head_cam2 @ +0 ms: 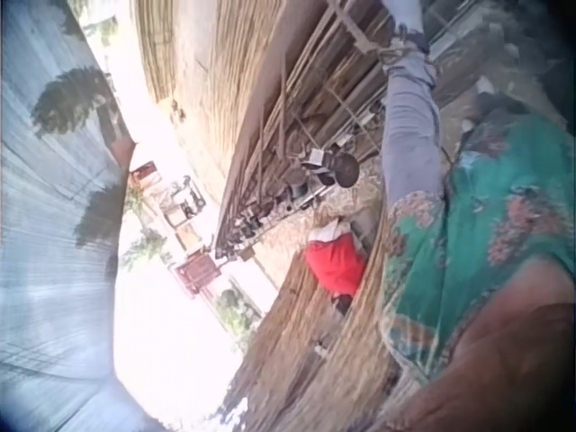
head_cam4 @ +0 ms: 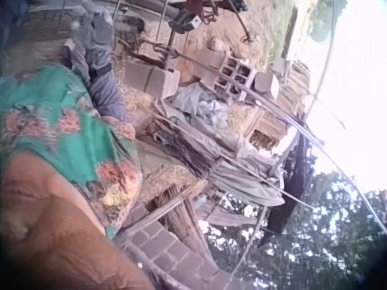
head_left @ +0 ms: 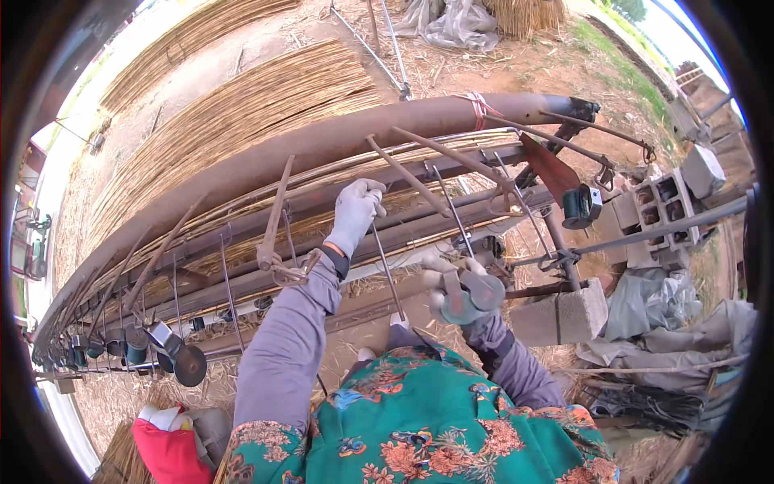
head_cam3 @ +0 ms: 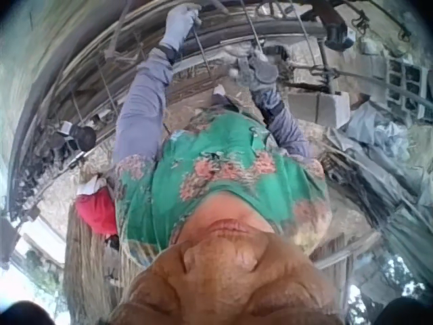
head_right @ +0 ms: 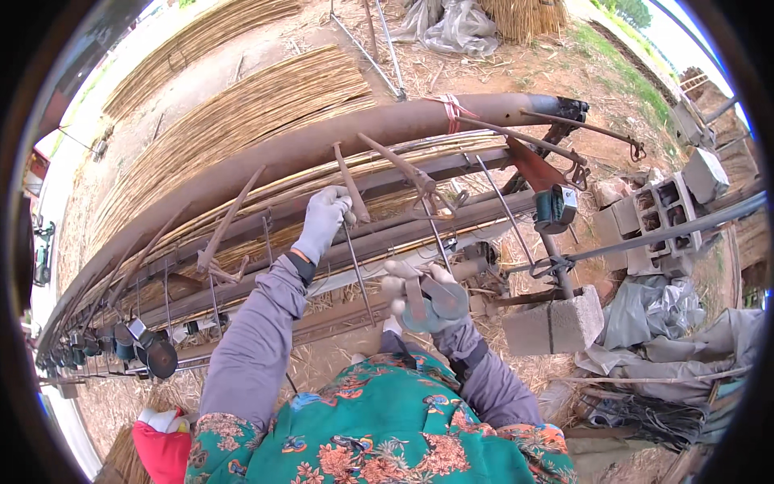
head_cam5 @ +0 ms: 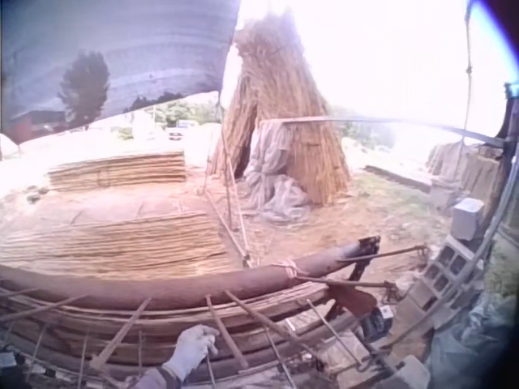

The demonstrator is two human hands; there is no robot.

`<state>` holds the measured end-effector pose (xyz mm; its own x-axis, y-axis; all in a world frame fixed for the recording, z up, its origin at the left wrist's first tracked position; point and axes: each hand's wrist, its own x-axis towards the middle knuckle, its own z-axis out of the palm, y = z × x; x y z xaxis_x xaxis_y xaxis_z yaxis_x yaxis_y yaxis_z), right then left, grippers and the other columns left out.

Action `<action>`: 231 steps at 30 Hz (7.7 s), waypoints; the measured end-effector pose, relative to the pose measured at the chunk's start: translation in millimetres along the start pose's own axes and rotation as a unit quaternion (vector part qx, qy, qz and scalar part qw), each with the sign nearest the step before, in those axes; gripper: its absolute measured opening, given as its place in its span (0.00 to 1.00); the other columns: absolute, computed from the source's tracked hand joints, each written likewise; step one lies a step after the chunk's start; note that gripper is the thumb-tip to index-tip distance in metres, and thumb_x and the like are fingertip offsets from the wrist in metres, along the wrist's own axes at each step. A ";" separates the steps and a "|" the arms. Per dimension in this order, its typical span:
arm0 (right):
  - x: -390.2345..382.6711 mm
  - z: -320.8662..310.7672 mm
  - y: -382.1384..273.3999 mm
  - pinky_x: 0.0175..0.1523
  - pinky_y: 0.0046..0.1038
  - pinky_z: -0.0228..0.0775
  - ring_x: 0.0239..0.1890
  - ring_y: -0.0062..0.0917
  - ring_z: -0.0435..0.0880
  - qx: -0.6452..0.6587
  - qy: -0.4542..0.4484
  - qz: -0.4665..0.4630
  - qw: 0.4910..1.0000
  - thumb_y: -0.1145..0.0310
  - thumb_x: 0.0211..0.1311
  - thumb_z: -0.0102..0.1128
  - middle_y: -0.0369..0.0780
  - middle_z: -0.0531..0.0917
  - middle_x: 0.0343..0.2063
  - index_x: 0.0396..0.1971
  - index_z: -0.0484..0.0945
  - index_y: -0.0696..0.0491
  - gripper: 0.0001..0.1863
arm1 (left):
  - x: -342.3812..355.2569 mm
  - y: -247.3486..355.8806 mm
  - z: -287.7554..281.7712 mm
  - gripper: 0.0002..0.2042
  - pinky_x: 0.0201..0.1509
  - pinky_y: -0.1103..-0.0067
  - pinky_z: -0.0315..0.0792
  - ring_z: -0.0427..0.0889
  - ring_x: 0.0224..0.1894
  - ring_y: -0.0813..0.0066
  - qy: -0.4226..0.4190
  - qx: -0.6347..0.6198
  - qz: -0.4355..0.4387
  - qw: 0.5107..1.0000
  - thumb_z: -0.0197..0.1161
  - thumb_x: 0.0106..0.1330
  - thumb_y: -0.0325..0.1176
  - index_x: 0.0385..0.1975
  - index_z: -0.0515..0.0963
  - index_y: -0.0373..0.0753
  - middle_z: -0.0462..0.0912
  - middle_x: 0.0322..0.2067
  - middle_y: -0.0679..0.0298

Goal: Operating a large manual weaving machine to bind reeds into mats, including threading spools and arranging plant material.

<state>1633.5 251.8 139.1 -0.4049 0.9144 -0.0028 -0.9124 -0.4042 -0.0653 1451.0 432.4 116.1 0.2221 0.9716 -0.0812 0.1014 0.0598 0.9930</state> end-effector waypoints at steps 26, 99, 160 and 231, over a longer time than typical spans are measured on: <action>4.2 249.3 -45.4 0.32 0.24 0.69 0.23 0.17 0.75 -0.963 0.037 -0.087 0.251 0.68 0.54 0.63 0.38 0.77 0.21 0.45 0.76 0.62 0.19 | -145.7 3.1 -27.4 0.30 0.63 0.68 0.66 0.71 0.60 0.58 -0.061 0.017 0.072 0.995 0.58 0.68 0.44 0.63 0.61 0.31 0.71 0.56 0.47; -87.3 34.5 300.6 0.41 0.20 0.73 0.34 0.14 0.79 -0.506 0.288 0.124 0.804 0.61 0.66 0.60 0.33 0.82 0.33 0.41 0.78 0.58 0.14 | -178.8 18.6 -263.4 0.17 0.67 0.61 0.56 0.81 0.45 0.60 -0.337 0.513 0.296 0.732 0.60 0.63 0.51 0.34 0.84 0.43 0.84 0.30 0.60; 252.7 -57.3 303.4 0.51 0.31 0.76 0.43 0.31 0.82 -0.103 0.171 -0.169 0.965 0.55 0.73 0.41 0.40 0.81 0.42 0.50 0.72 0.52 0.18 | -131.7 35.3 -258.9 0.22 0.52 0.72 0.75 0.80 0.44 0.70 -0.206 -0.444 -0.026 0.872 0.47 0.76 0.39 0.65 0.60 0.37 0.78 0.44 0.57; 155.3 239.0 395.6 0.62 0.33 0.66 0.59 0.36 0.76 -0.941 -0.057 -0.189 0.275 0.61 0.49 0.77 0.51 0.75 0.55 0.66 0.57 0.62 0.49 | -199.6 -93.1 -333.8 0.07 0.33 0.81 0.72 0.76 0.30 0.80 -0.085 -0.395 -0.066 0.913 0.50 0.70 0.29 0.38 0.76 0.38 0.80 0.32 0.65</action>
<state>1195.2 228.3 351.3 -0.3998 0.8326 0.3833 0.7134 0.5452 -0.4402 1073.5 309.3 68.3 0.4123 0.8985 -0.1509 -0.5768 0.3856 0.7201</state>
